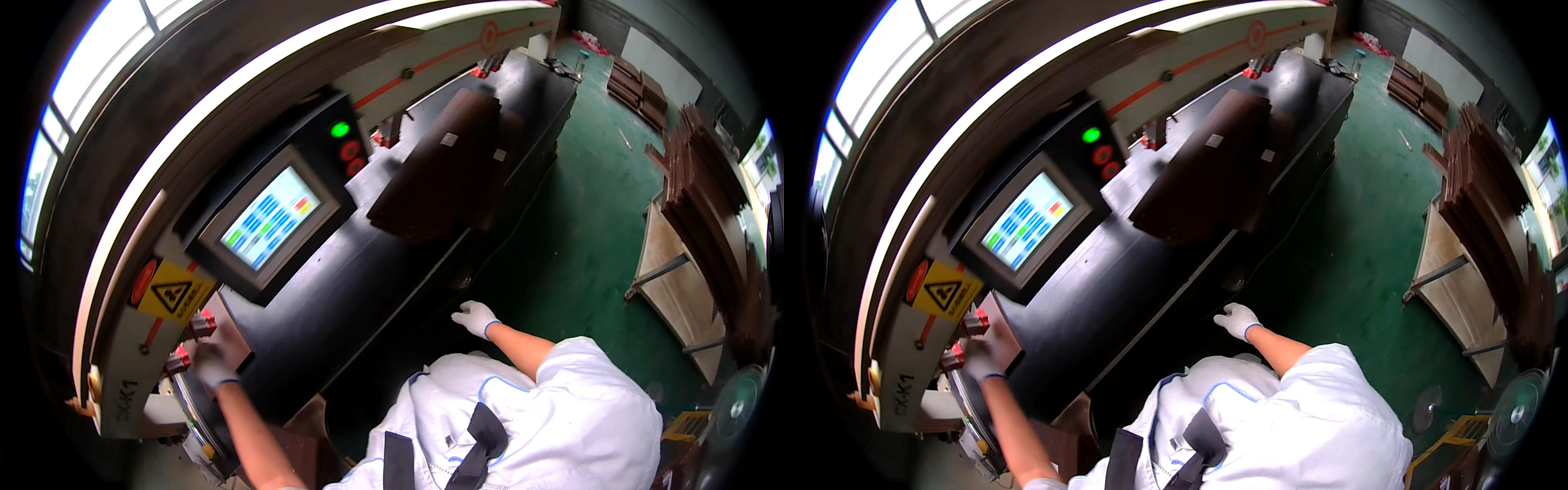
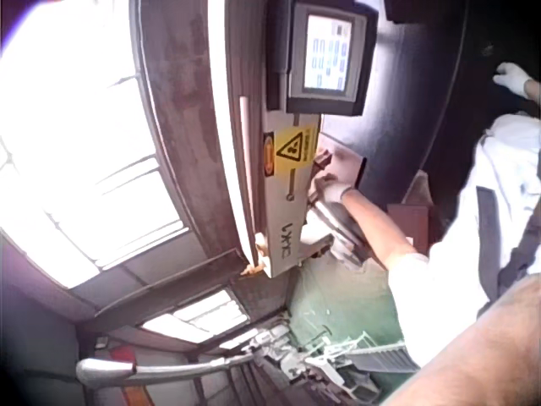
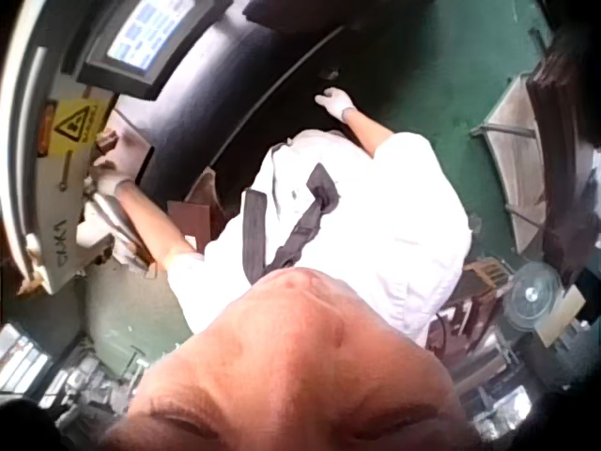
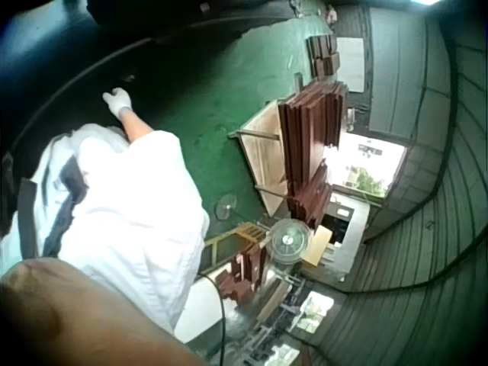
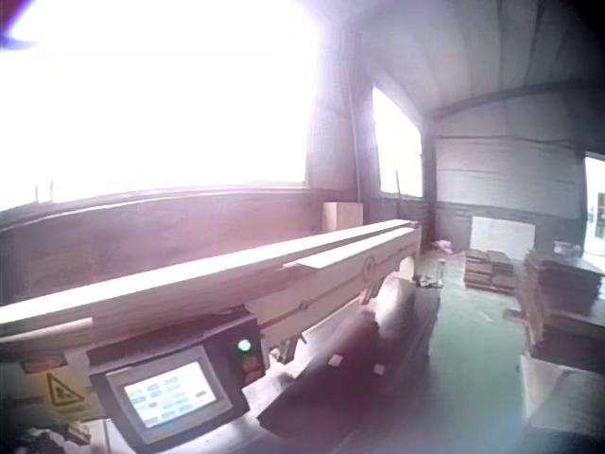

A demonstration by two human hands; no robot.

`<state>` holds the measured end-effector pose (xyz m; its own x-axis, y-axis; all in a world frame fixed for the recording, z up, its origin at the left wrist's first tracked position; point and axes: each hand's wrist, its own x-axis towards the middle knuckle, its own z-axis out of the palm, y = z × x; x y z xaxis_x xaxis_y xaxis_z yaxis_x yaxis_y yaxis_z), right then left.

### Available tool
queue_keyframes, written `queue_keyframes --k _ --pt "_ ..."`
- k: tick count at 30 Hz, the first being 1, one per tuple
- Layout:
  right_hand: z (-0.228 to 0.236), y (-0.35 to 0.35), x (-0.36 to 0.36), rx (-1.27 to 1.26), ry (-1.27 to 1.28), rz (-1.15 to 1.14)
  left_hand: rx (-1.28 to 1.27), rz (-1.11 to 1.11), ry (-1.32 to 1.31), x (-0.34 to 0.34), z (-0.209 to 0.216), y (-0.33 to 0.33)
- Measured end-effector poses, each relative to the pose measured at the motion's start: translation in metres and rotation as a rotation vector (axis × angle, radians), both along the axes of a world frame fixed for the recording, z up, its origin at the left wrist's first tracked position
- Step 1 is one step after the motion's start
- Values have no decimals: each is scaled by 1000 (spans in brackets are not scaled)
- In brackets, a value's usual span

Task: The person picks up wooden panels from a table, places them on a machine surface, and uses a pneumatic air gun to blow dust off the panels before stacking them on a different pile.

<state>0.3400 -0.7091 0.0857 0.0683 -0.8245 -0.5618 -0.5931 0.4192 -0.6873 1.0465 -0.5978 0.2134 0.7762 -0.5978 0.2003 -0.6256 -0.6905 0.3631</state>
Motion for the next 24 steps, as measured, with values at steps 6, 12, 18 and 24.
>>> queue_keyframes --k 6,12,18,24 --pt "-2 -70 -92 -124 -21 -23 -459 -479 1595 -299 -116 -123" --pt "30 -166 -104 230 -615 -508 -373 42 1778 -437 -78 -265" --pt "7 -262 -96 241 -729 -792 -368 -162 1970 -495 -59 -315" --pt "2 -312 -149 -94 -282 -943 -633 -174 1859 -529 -83 -319"
